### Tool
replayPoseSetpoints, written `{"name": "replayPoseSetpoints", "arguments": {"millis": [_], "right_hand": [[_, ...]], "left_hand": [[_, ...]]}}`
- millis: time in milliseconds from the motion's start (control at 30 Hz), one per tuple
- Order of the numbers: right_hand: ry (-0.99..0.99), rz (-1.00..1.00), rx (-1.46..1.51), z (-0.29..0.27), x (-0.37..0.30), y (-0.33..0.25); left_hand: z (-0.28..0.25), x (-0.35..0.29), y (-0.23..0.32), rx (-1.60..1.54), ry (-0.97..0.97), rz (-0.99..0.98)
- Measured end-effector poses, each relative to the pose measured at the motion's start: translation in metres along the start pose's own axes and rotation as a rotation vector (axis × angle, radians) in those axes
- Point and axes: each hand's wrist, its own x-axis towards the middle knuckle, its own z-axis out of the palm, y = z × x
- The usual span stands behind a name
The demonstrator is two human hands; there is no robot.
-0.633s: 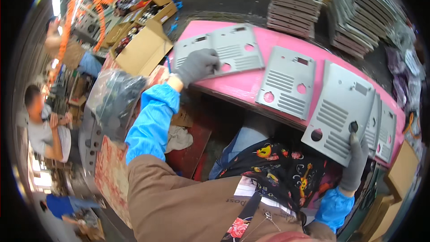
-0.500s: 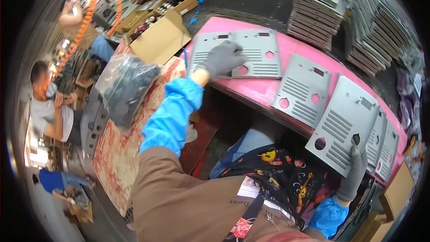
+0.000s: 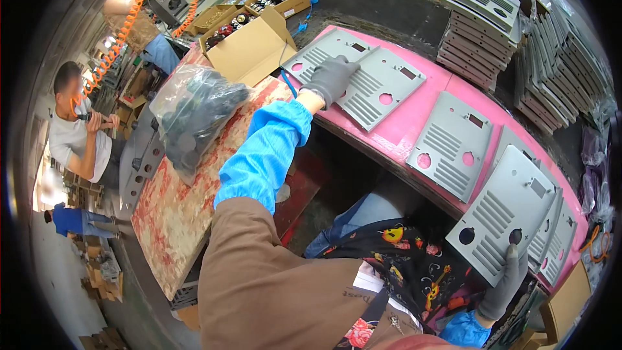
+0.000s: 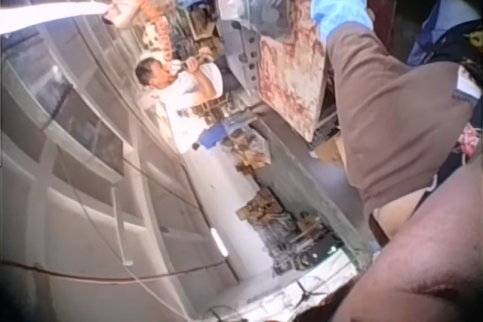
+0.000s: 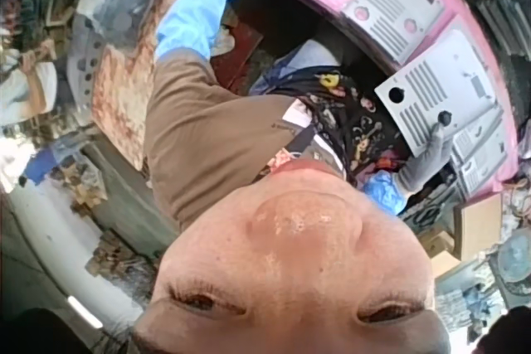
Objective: The person assembles small electronic components by placing black cylindrical parts into circular cutouts on gray metal plates. They then pack the assembled plates into cardboard boxes and arrange multiple small silver cylindrical items into separate boxes on the table.
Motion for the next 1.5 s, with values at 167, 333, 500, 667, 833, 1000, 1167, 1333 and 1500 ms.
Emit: {"name": "replayPoseSetpoints", "arguments": {"millis": [167,333,500,667,833,1000,1167,1333,1500], "right_hand": [[-0.017,-0.010,-0.017,0.012,0.008,0.006],[-0.141,-0.043,-0.019,0.059,0.014,-0.009],[-0.191,-0.011,-0.056,0.078,0.012,-0.017],[-0.185,0.059,-0.056,0.086,0.013,-0.015],[-0.228,0.094,-0.004,0.105,0.020,-0.009],[-0.274,0.103,0.067,0.114,0.017,-0.011],[-0.240,0.093,0.029,0.101,0.012,-0.007],[-0.215,0.075,0.001,0.089,0.008,-0.004],[-0.160,0.059,-0.018,0.073,0.006,0.008]], "left_hand": [[0.002,-0.006,0.020,-0.018,0.018,-0.018],[0.001,-0.005,0.033,-0.019,0.056,-0.099],[-0.039,-0.003,-0.062,-0.245,0.087,-0.245],[-0.055,-0.029,-0.152,0.185,-0.108,-0.594],[-0.036,-0.035,-0.156,0.251,-0.016,-0.476],[-0.034,-0.020,-0.158,0.306,-0.147,-0.484],[-0.034,-0.003,-0.173,-0.010,-0.054,-0.557],[-0.034,0.043,-0.189,-0.349,0.415,-0.649],[-0.067,0.045,-0.154,-0.293,0.099,-0.252]]}}
